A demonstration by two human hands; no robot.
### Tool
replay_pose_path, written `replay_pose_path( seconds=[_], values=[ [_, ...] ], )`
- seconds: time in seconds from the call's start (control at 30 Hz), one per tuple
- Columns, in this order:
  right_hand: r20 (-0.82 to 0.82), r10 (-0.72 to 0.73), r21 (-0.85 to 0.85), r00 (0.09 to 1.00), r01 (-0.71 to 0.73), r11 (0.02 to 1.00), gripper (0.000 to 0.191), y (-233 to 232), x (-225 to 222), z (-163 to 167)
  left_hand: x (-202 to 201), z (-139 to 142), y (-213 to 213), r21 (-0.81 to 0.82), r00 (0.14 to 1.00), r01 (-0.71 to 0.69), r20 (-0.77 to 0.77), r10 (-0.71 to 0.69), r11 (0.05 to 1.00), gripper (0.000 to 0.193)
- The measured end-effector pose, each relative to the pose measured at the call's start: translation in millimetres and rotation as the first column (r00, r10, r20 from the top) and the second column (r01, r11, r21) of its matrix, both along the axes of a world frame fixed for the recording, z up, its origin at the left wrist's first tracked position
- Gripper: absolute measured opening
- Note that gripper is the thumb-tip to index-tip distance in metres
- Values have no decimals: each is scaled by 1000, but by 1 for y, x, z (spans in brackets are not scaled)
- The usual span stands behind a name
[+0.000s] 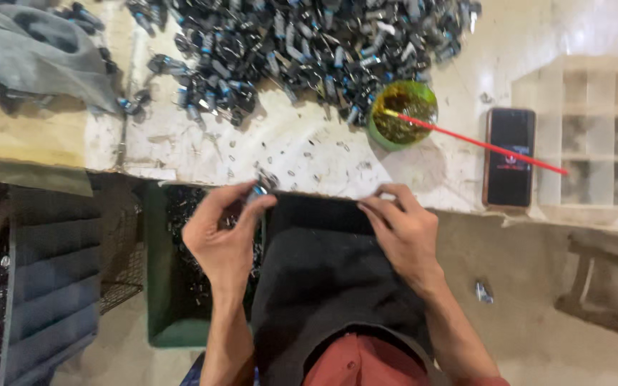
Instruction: The person picks small metal lock components one at a time from a pile on the workbench, holds each in one hand, and uses a long-handled brush dipped in a bowl of yellowish liquid to coat the part, then drops the coated part into a bin below the bench. The cycle repeats continuously across the episode.
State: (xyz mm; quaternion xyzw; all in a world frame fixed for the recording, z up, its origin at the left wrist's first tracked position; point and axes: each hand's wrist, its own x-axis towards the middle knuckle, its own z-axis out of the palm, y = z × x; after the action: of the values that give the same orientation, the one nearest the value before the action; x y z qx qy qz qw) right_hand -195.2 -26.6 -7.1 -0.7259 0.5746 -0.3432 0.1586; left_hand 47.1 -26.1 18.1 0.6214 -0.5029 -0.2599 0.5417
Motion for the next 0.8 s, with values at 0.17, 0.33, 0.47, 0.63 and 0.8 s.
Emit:
replay_pose_path(
  seconds=[0.17, 0.33, 0.47, 0.63, 0.8],
  values=[
    [139, -77, -77, 987, 89, 993, 21, -2, -6, -12, -10, -22, 4, 19, 620, 264, -770, -154, 964, 23],
    [-184, -72, -157, 980, 43, 987, 15, -15, -3, -19, -31, -26, 9, 2, 771, 246, -607, -195, 969, 27],
    [-164, -82, -143, 983, 59, 988, 16, -18, -2, -12, -37, -19, 14, -31, 888, 197, -417, -192, 980, 27],
    [-302, 45, -70, 952, -70, 995, 32, -14, -2, 6, -36, -19, 13, -141, 987, 140, -60, -150, 980, 28],
    [-377, 82, -119, 922, -136, 984, 32, -10, -5, 15, -44, -28, 10, -66, 718, 229, -662, -215, 971, 24]
  ],
)
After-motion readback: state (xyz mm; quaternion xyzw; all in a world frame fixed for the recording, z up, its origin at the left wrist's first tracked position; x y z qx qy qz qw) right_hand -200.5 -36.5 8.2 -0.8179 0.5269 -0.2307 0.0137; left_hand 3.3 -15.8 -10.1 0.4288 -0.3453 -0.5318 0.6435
